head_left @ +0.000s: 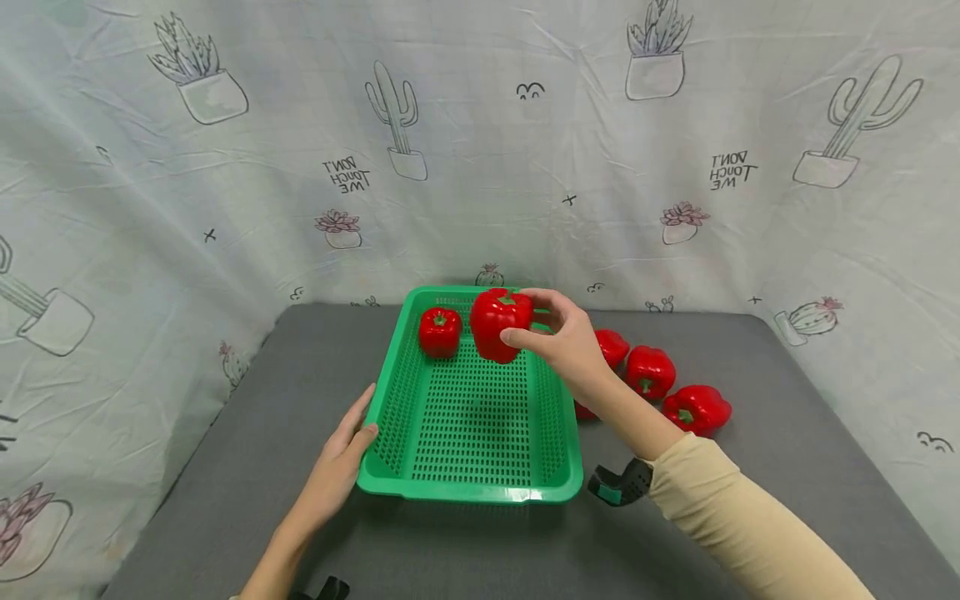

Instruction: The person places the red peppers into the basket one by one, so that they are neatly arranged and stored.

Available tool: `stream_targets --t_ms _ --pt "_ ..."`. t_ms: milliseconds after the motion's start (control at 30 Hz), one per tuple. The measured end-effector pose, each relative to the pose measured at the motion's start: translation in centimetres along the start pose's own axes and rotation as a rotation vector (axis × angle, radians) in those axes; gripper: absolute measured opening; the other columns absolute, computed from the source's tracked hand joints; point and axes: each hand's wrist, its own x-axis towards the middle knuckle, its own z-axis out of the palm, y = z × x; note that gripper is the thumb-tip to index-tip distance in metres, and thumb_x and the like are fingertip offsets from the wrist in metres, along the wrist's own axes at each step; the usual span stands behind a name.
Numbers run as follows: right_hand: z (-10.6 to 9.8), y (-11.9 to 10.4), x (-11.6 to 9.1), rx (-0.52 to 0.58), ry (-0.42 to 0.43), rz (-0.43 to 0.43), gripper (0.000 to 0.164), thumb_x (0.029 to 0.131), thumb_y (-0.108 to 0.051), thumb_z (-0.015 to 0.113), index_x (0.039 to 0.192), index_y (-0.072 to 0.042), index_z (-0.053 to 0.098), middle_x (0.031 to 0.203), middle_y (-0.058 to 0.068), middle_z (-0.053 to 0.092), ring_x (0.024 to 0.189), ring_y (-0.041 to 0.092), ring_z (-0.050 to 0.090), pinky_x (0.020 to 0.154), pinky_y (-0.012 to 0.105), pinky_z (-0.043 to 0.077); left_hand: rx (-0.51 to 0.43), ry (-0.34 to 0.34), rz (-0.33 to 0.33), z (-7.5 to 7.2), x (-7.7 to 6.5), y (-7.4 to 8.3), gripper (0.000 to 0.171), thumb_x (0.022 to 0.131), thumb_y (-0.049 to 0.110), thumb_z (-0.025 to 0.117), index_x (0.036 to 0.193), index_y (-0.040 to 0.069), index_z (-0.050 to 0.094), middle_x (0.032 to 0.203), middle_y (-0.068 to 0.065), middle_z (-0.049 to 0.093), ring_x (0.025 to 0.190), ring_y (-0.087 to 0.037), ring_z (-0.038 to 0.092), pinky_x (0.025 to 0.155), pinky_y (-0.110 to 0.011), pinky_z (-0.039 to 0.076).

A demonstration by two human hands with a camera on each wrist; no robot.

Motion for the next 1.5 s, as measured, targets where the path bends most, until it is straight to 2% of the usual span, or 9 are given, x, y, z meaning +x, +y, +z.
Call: stream_targets --t_ms 167,333,467,633,733,933,1233,1500 --pt "2.1 -0.2 3.1 -0.016 -0.014 0.047 0.055 0.082 -0.024 0.08 0.133 -0.019 0.059 0.123 0.001 0.059 0.112 0.023 0.056 0.088 0.045 0.049 -0.003 0.004 -0.003 -0.1 0.0 0.0 0.054 0.109 0.03 0.039 0.158 0.029 0.017 0.161 -0.007 0.013 0.144 -0.033 0.015 0.105 -0.063 0.022" --pt "3.4 1.3 5.3 0.034 -0.002 0.09 0.057 0.081 -0.019 0.081 0.134 -0.016 0.058 0.122 0.001 0.06 0.107 0.021 0.06 0.096 0.05 0.043 -0.003 0.0 -0.002 -0.1 0.1 0.0 0.054 0.109 0.029 0.039 0.158 0.027 0.016 0.161 -0.007 0.012 0.144 -0.033 0.014 0.106 -0.063 0.021" --pt "4.2 3.1 6.2 0.008 -0.023 0.107 0.058 0.081 -0.017 0.081 0.134 -0.013 0.058 0.122 0.001 0.059 0.107 0.021 0.06 0.092 0.048 0.047 -0.007 -0.001 0.003 -0.1 0.2 0.0 0.055 0.109 0.029 0.038 0.159 0.024 0.016 0.161 -0.007 0.013 0.144 -0.033 0.014 0.106 -0.063 0.021" --pt "5.2 5.0 6.4 -0.022 -0.066 0.165 0.057 0.08 -0.014 0.082 0.132 -0.014 0.06 0.124 0.001 0.058 0.111 0.022 0.057 0.091 0.046 0.048 -0.005 -0.006 0.025 0.1 0.3 -0.2 0.054 0.109 0.028 0.038 0.158 0.026 0.017 0.161 -0.007 0.014 0.144 -0.033 0.015 0.105 -0.062 0.022" --pt "5.5 5.9 6.3 -0.025 -0.056 0.218 0.059 0.077 -0.011 0.084 0.132 -0.014 0.06 0.126 0.002 0.057 0.112 0.025 0.055 0.094 0.049 0.046 -0.007 -0.02 0.039 0.3 0.5 -0.3 0.054 0.109 0.028 0.037 0.158 0.026 0.016 0.161 -0.007 0.014 0.144 -0.033 0.016 0.106 -0.061 0.023" --pt "5.9 7.0 6.0 -0.048 -0.054 0.294 0.062 0.075 -0.009 0.086 0.131 -0.015 0.061 0.129 0.003 0.055 0.113 0.025 0.055 0.093 0.048 0.046 0.008 -0.012 0.04 0.4 0.5 -0.2 0.053 0.109 0.028 0.038 0.158 0.027 0.017 0.161 -0.006 0.013 0.145 -0.032 0.014 0.106 -0.063 0.021" --pt "7.3 8.0 5.9 -0.097 -0.098 0.299 0.062 0.074 -0.004 0.084 0.131 -0.012 0.061 0.129 0.008 0.053 0.115 0.028 0.052 0.091 0.048 0.048 0.013 -0.007 0.018 0.2 0.4 0.1 0.054 0.109 0.029 0.039 0.158 0.027 0.017 0.161 -0.008 0.015 0.144 -0.033 0.017 0.105 -0.062 0.023" --pt "8.6 8.5 5.6 -0.12 -0.084 0.31 0.065 0.073 -0.001 0.084 0.133 -0.008 0.059 0.132 0.009 0.053 0.119 0.029 0.048 0.087 0.045 0.05 -0.006 -0.008 0.012 0.2 0.3 0.1 0.055 0.109 0.028 0.038 0.158 0.025 0.016 0.161 -0.007 0.015 0.143 -0.031 0.018 0.106 -0.059 0.024"
